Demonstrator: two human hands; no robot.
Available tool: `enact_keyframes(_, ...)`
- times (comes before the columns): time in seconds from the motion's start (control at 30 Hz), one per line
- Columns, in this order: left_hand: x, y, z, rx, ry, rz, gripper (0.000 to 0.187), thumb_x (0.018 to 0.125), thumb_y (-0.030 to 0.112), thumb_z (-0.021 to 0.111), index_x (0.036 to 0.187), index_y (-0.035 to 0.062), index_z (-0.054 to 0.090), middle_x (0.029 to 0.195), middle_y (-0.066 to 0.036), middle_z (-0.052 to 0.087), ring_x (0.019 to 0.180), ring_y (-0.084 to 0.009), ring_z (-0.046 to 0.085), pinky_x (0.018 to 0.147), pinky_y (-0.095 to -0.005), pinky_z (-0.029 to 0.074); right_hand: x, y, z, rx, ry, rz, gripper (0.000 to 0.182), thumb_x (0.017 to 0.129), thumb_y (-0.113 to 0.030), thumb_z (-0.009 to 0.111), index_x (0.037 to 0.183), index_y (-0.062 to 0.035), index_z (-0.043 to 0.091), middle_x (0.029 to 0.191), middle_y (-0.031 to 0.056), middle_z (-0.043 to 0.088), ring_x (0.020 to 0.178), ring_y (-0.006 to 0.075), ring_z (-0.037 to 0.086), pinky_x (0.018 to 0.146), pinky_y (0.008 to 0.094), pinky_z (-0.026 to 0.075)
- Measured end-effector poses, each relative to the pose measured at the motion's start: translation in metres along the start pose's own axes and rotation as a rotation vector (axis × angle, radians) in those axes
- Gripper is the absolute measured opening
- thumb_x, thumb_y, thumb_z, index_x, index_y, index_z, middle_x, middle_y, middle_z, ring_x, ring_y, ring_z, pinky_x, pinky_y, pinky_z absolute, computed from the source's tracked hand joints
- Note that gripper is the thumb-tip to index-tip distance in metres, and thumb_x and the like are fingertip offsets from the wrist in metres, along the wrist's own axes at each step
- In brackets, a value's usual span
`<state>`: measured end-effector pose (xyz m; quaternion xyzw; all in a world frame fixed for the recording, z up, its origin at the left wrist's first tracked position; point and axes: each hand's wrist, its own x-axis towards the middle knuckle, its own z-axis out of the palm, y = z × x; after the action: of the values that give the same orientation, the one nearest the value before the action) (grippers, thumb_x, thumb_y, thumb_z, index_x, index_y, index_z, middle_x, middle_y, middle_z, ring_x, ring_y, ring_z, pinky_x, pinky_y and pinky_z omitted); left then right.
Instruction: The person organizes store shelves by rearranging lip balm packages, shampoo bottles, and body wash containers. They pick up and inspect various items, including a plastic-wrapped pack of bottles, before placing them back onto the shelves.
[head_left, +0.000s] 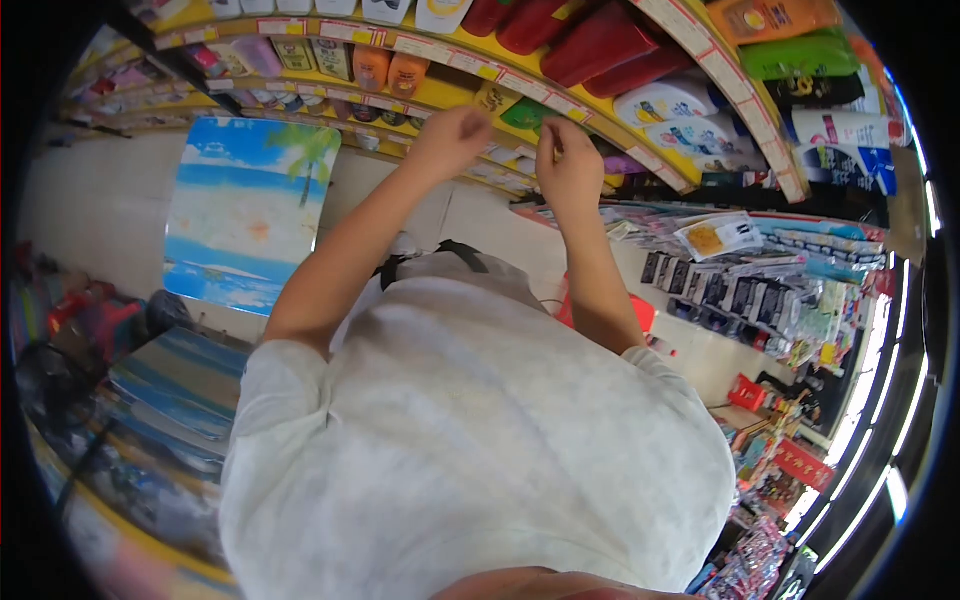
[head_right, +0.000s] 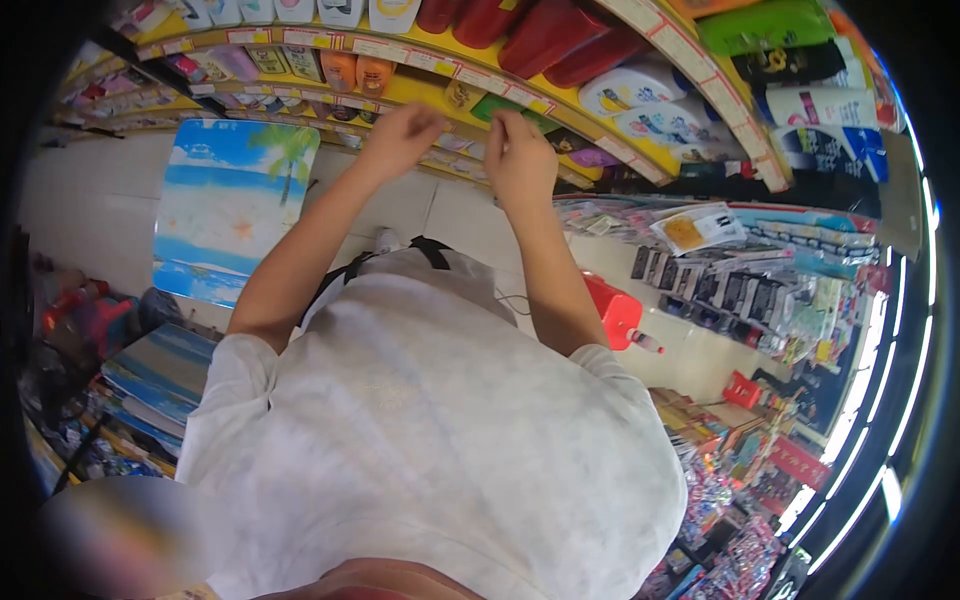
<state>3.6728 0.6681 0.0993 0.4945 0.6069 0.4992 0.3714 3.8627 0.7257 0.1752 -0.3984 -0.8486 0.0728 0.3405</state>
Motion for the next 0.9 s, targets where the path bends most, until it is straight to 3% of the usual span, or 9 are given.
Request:
enact_keyframes(0.03,-0.015,-0.023,-0.005,0.104,-0.052,-0.035,0.021,0.095,0.015,0.069,0.109,-0.0008,0.067,0.093,-0.010,0.072,0.081,-0.0177,0.071,0.075,-0.0318,0.056,-0.011,0.009,0.001,-0.025,-0.073,0.085,0.014,0.093,-0.021,0.068,0.098,-0.0093,0.071,0.078,0.0149,0.070,0.073,0.0349,0.070,0.066,0.0448,0.055)
enact_keyframes(0.1,-0.048,-0.082,-0.007,0.007,0.018,-0.057,0.016,0.094,0.013,0.070,0.101,-0.0003,0.069,0.088,-0.009,0.072,0.077,-0.0170,0.069,0.073,-0.0310,0.055,-0.030,0.024,0.002,-0.067,-0.232,0.248,0.016,0.094,-0.025,0.069,0.096,-0.0102,0.072,0.071,0.0138,0.069,0.066,0.0351,0.069,0.061,0.0460,0.054)
enact_keyframes(0.23,-0.102,-0.120,-0.037,0.117,0.029,-0.242,0.014,0.094,0.013,0.069,0.098,-0.0010,0.069,0.085,-0.007,0.072,0.077,-0.0151,0.068,0.074,-0.0297,0.054,-0.047,0.034,0.018,-0.078,-0.360,0.300,0.026,0.095,-0.034,0.067,0.089,-0.0095,0.071,0.069,0.0156,0.069,0.068,0.0376,0.069,0.061,0.0486,0.054)
enact_keyframes(0.43,-0.157,-0.153,-0.067,-0.098,0.174,-0.413,0.024,0.097,0.023,0.067,0.090,0.0010,0.072,0.076,-0.006,0.070,0.069,-0.0127,0.065,0.067,-0.0294,0.052,-0.056,0.016,0.061,-0.017,-0.454,0.125,0.034,0.099,-0.039,0.061,0.087,-0.0086,0.071,0.064,0.0166,0.064,0.066,0.0393,0.067,0.060,0.0498,0.050)
enact_keyframes(0.53,-0.172,-0.163,-0.074,-0.070,0.241,-0.470,0.030,0.099,0.028,0.066,0.085,0.0008,0.071,0.074,-0.006,0.069,0.068,-0.0118,0.063,0.068,-0.0281,0.050,-0.054,-0.008,0.072,-0.072,-0.624,0.089,0.033,0.097,-0.037,0.060,0.088,-0.0080,0.072,0.074,0.0208,0.069,0.071,0.0426,0.068,0.064,0.0533,0.054)
enact_keyframes(0.7,-0.188,-0.153,-0.078,-0.068,0.247,-0.564,0.028,0.099,0.024,0.068,0.082,0.0021,0.066,0.076,-0.002,0.066,0.070,-0.0081,0.058,0.069,-0.0259,0.048,-0.075,-0.022,0.092,-0.069,-0.759,-0.011,0.025,0.095,-0.028,0.063,0.091,-0.0047,0.070,0.078,0.0210,0.068,0.074,0.0415,0.067,0.067,0.0510,0.053)
enact_keyframes(0.8,-0.202,-0.182,-0.038,-0.298,0.441,-0.422,0.020,0.096,0.018,0.072,0.086,0.0030,0.064,0.081,0.000,0.066,0.073,-0.0072,0.057,0.070,-0.0255,0.047,-0.103,-0.020,0.100,-0.014,-0.832,-0.037,0.013,0.092,-0.016,0.066,0.095,-0.0029,0.068,0.080,0.0182,0.068,0.073,0.0372,0.068,0.068,0.0474,0.053)
enact_keyframes(0.83,-0.207,-0.186,-0.028,-0.382,0.454,-0.431,0.020,0.088,0.019,0.078,0.090,0.0022,0.069,0.079,-0.005,0.069,0.071,-0.0129,0.061,0.069,-0.0297,0.051,-0.113,-0.020,0.103,0.007,-0.867,-0.035,0.010,0.091,-0.011,0.067,0.096,-0.0023,0.067,0.081,0.0169,0.068,0.073,0.0355,0.068,0.068,0.0461,0.053)
enact_keyframes(0.9,-0.221,-0.191,-0.009,-0.486,0.387,-0.449,0.015,0.091,0.015,0.076,0.092,0.0024,0.067,0.083,-0.002,0.068,0.076,-0.0095,0.061,0.073,-0.0271,0.050,-0.141,-0.027,0.108,0.029,-0.896,-0.024,0.012,0.089,-0.006,0.068,0.100,-0.0025,0.067,0.083,0.0140,0.069,0.071,0.0313,0.068,0.067,0.0430,0.053)
